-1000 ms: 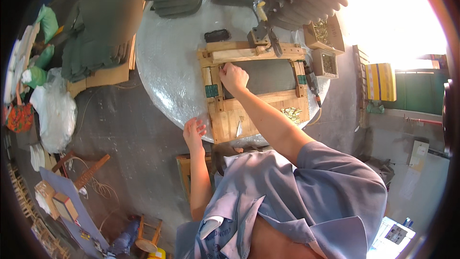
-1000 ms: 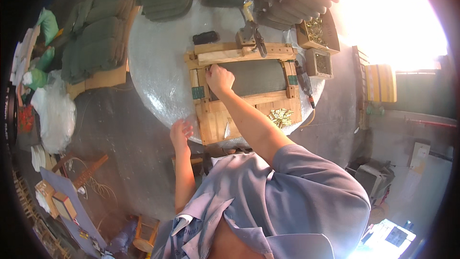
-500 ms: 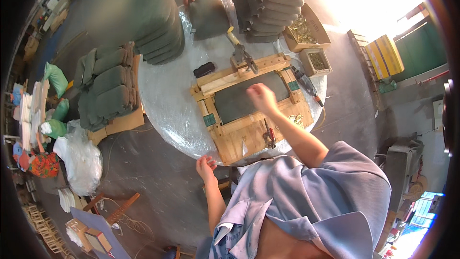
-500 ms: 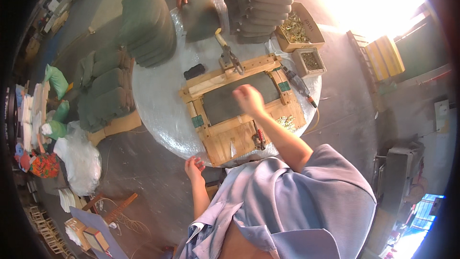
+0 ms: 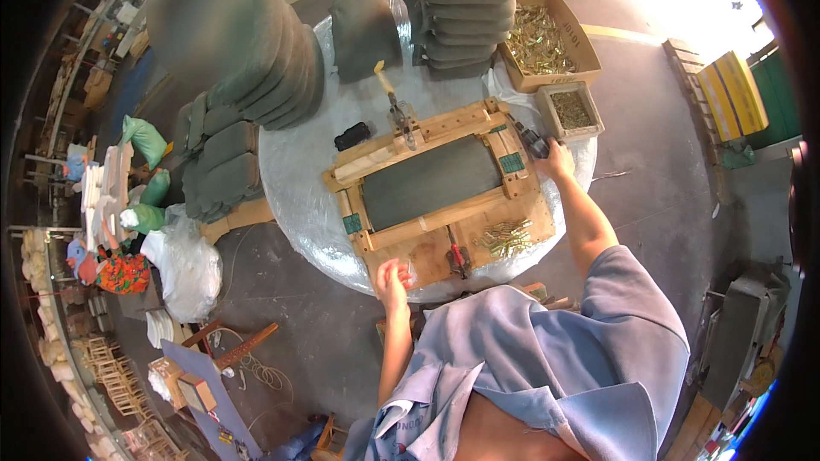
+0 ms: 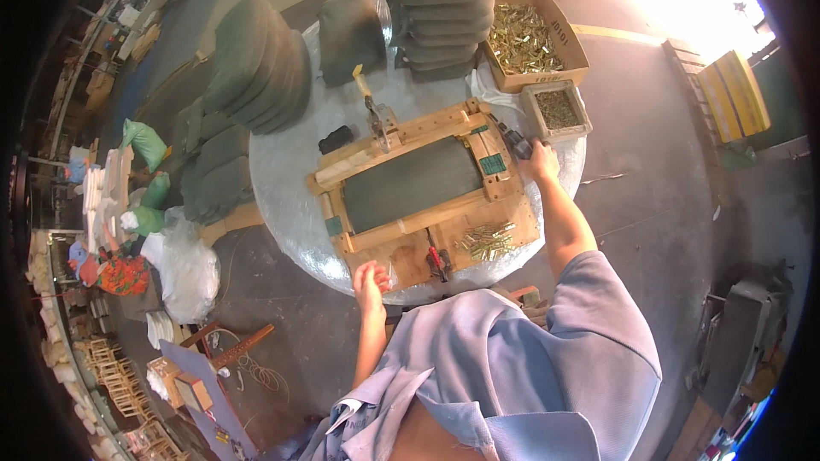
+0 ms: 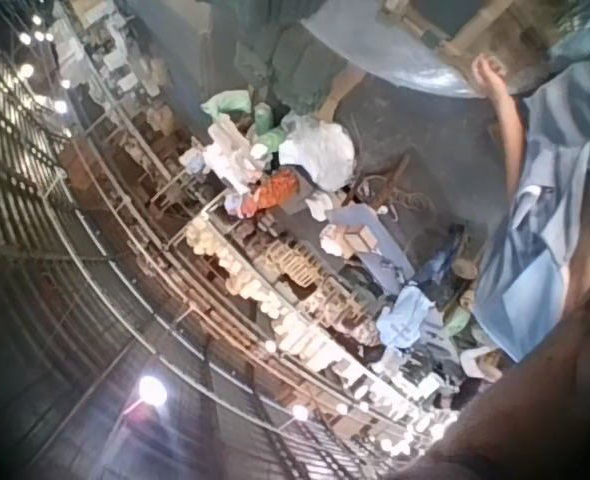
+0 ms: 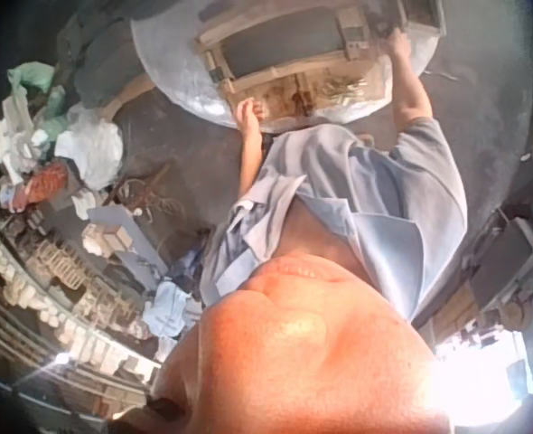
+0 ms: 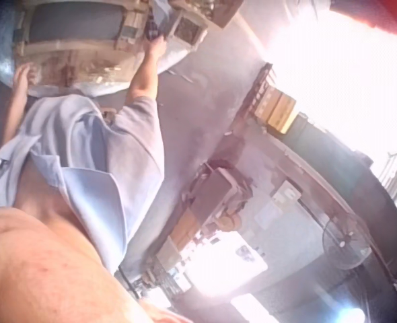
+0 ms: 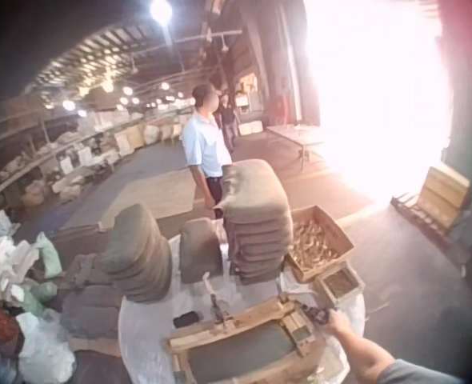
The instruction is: The person assembles a chair cushion onto a wooden frame using a pneumatic drill. They secure the cushion with screws, remove it, and repeat the process with another cushion.
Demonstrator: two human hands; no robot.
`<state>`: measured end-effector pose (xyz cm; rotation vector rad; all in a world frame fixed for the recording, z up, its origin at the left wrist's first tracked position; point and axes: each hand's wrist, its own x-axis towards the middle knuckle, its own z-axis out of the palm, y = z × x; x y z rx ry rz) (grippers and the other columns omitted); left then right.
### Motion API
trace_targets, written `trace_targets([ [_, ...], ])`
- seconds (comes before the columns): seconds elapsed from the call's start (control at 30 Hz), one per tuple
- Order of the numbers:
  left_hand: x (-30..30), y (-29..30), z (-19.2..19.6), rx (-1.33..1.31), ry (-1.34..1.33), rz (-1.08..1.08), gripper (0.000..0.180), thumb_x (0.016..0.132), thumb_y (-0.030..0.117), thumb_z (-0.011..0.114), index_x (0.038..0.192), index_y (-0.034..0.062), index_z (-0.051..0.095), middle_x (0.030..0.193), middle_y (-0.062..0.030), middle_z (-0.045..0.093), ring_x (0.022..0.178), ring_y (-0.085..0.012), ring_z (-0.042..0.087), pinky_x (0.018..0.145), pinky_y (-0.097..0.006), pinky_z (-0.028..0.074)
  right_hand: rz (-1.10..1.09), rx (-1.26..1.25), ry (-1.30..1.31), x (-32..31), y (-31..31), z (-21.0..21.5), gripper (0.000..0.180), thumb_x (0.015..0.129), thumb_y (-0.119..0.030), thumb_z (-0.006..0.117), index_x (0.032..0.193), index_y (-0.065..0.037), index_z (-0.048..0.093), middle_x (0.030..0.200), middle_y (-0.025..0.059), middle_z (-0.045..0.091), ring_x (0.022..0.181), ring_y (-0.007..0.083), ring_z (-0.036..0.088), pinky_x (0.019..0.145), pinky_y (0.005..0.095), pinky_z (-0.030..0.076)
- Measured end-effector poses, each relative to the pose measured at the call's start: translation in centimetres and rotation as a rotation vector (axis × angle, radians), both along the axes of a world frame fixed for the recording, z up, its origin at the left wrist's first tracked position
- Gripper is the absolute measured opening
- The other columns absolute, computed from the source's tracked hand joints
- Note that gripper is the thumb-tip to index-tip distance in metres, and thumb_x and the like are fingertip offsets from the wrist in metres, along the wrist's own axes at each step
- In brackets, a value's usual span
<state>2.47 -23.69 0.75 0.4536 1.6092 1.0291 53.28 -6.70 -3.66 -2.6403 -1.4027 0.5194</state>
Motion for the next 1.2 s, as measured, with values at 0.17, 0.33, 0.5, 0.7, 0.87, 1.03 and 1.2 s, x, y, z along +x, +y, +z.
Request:
trace_targets([
  [0.17,9.6,3.8,3.4,0.092,-0.012,-0.275,0.024,0.113,0.028,0.06,0.122,0.0079,0.07,0.099,-0.0088,0.077,0.074,-0.0147,0.074,0.057,-0.027,0.058,0.015,0.137,0.137,1.2,-2.1,2.4,0.064,0.074,-0.036,0.086,0.134,-0.02,0.068,0.118,0.0192,0.072,0.112,0.0422,0.072,0.099,0.0503,0.057],
  [0.33,19.5,8.1,5.9,0.103,-0.194,-0.562,0.035,0.107,0.036,0.072,0.126,0.0061,0.069,0.105,-0.0102,0.077,0.083,-0.0157,0.076,0.067,-0.029,0.064,-0.071,0.402,0.275,0.1,-9.7,8.7,0.058,0.07,-0.028,0.085,0.125,-0.014,0.071,0.115,0.0161,0.071,0.109,0.0393,0.072,0.095,0.0498,0.057],
  [0.5,30.9,10.1,8.8,-0.045,-0.716,-0.68,0.049,0.1,0.05,0.077,0.128,0.0107,0.067,0.111,-0.0097,0.075,0.093,-0.0211,0.077,0.071,-0.035,0.068,0.257,0.571,0.293,-4.0,-16.0,18.4,0.06,0.07,-0.016,0.087,0.129,-0.015,0.073,0.123,0.0142,0.069,0.123,0.039,0.066,0.104,0.0502,0.053],
  [0.7,35.0,8.9,6.6,-0.07,-0.59,-0.483,0.041,0.099,0.047,0.077,0.116,0.0103,0.066,0.108,-0.0117,0.075,0.089,-0.0263,0.08,0.063,-0.042,0.072,-0.256,0.689,1.046,-7.1,-24.0,14.7,0.043,0.09,-0.021,0.088,0.125,-0.006,0.067,0.126,0.0101,0.067,0.11,0.019,0.068,0.09,0.0351,0.056],
  [0.87,37.6,8.4,11.8,-0.119,-0.866,-0.476,0.05,0.103,0.054,0.067,0.122,0.0091,0.058,0.119,-0.0167,0.071,0.108,-0.0292,0.076,0.078,-0.048,0.072,-0.513,0.893,1.644,-7.1,-21.0,15.9,0.089,0.102,-0.034,0.079,0.172,-0.013,0.028,0.162,0.0126,0.046,0.147,0.0247,0.052,0.111,0.041,0.054],
  [1.03,37.1,8.9,16.3,0.067,-0.51,-0.865,0.062,0.106,0.061,0.063,0.129,0.0035,0.065,0.108,-0.0132,0.075,0.088,-0.0209,0.077,0.067,-0.035,0.066,-0.295,1.313,1.658,-3.4,-15.3,18.3,0.094,0.101,-0.026,0.075,0.174,-0.018,0.015,0.158,0.0231,0.053,0.13,0.0321,0.067,0.109,0.0488,0.059],
  [1.2,28.9,9.9,11.0,-0.005,-0.172,-1.003,0.053,0.109,0.054,0.062,0.119,0.0023,0.069,0.096,-0.0115,0.077,0.077,-0.0198,0.076,0.067,-0.032,0.062,-0.583,1.382,1.405,1.5,-10.6,15.4,0.062,0.102,-0.017,0.071,0.156,-0.019,0.042,0.142,0.0196,0.063,0.122,0.0345,0.071,0.092,0.0531,0.067],
])
